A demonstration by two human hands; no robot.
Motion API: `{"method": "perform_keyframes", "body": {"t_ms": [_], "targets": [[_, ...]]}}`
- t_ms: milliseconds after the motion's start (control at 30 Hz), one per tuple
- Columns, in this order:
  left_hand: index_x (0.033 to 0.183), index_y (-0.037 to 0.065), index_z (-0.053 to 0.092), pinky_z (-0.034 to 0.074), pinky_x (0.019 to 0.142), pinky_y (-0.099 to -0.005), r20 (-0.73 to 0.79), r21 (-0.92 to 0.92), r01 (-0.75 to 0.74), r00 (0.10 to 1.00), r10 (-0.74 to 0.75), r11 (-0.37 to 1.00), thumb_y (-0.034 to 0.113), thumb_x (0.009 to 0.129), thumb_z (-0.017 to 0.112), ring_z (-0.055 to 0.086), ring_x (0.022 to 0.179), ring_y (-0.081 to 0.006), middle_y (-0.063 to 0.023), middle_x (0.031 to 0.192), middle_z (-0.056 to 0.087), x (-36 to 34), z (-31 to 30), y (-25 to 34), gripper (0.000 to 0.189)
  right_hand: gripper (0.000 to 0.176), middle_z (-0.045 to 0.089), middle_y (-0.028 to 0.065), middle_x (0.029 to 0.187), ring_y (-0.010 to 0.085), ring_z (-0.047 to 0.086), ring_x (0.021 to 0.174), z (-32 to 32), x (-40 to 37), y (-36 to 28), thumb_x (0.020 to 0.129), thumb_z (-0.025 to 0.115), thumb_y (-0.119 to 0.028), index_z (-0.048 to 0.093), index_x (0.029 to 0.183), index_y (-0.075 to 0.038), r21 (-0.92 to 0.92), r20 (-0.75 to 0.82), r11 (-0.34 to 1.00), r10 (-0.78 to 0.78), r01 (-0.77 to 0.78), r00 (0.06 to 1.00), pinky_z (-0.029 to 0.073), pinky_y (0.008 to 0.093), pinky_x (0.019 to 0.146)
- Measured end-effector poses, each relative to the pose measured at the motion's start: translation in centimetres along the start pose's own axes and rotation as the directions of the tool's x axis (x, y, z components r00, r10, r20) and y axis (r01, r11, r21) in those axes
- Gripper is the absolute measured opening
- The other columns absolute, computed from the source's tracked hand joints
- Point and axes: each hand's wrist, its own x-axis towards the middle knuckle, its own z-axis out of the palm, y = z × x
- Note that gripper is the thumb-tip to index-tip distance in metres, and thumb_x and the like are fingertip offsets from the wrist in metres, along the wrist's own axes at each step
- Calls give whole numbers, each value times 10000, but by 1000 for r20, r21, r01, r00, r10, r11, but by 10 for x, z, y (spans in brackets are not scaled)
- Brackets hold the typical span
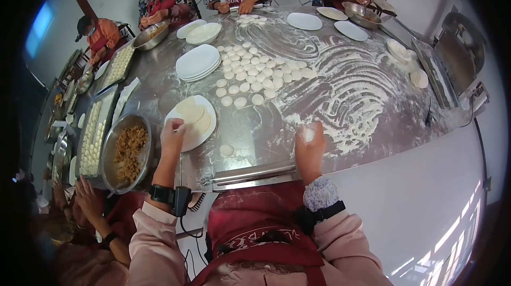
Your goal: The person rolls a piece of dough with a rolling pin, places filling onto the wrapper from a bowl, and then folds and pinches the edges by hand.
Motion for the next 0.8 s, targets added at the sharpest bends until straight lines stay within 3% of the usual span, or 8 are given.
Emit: {"method": "perform_keyframes", "body": {"t_ms": [100, 167, 200, 300, 433, 633, 733, 800], "targets": [[928, 11, 591, 490, 661, -297, 441, -1, -94, 893, 85, 996, 107, 764, 654, 614, 710, -165, -93, 798, 644, -23, 13, 17, 200, 165, 545, 169, 685, 287, 528, 612, 5, 4, 7, 831, 588, -131, 487, 866, -6, 6, 15, 999, 35, -35, 999, 426, 368, 593], [972, 36, 597, 489, 693, -328, 565, 170, -177, 823, 52, 969, 93, 717, 686, 624, 752, -231, -137, 838, 638, -44, 33, 40, 276, 166, 545, 168, 678, 294, 530, 604, 4, 3, 5, 829, 589, -133, 488, 864, -7, -2, -10, 1000, 7, -7, 1000, 425, 371, 583], [932, 39, 592, 480, 691, -363, 486, 114, -320, 844, 228, 940, 84, 703, 672, 608, 753, -280, -149, 840, 621, -54, 52, 34, 247, 167, 545, 167, 670, 301, 533, 596, 4, 3, 4, 828, 591, -136, 489, 863, -9, -3, -31, 1000, -27, 27, 999, 423, 375, 574], [884, 36, 576, 468, 685, -394, 607, 97, -437, 738, 294, 894, 78, 691, 659, 594, 743, -307, -146, 832, 609, -69, 88, 57, 214, 170, 545, 167, 668, 318, 529, 591, 2, 0, 7, 828, 590, -141, 491, 860, -8, 3, -27, 1000, -29, 29, 999, 421, 379, 566], [832, 25, 562, 463, 680, -403, 638, 9, -441, 693, 334, 897, 79, 696, 650, 596, 741, -310, -146, 804, 612, -78, 112, 101, 171, 163, 544, 164, 662, 314, 534, 586, -4, -1, 8, 825, 592, -143, 504, 850, -8, -22, -9, 1000, -18, 18, 1000, 423, 377, 565], [774, 14, 578, 468, 664, -408, 717, -95, -207, 664, 211, 974, 101, 716, 642, 595, 697, -338, -151, 727, 616, -73, 117, 100, 123, 158, 543, 170, 661, 289, 546, 585, -29, -3, -41, 827, 587, -150, 514, 857, -13, 54, 85, 998, 30, -34, 996, 422, 375, 558], [796, 22, 600, 472, 668, -425, 725, -71, -305, 638, 260, 950, 110, 740, 620, 590, 695, -364, -157, 744, 622, -74, 120, 103, 106, 167, 543, 174, 660, 290, 544, 578, -1, 17, -26, 822, 589, -161, 515, 857, -16, 74, 79, 996, 42, -48, 996, 431, 374, 567], [824, 28, 606, 471, 681, -440, 575, 14, -415, 747, 332, 910, 111, 756, 603, 592, 726, -374, -161, 764, 626, -77, 131, 110, 108, 174, 545, 173, 659, 286, 547, 577, 36, 34, 0, 817, 594, -166, 516, 864, -18, 32, 40, 999, -14, 13, 999, 434, 372, 566]]}}
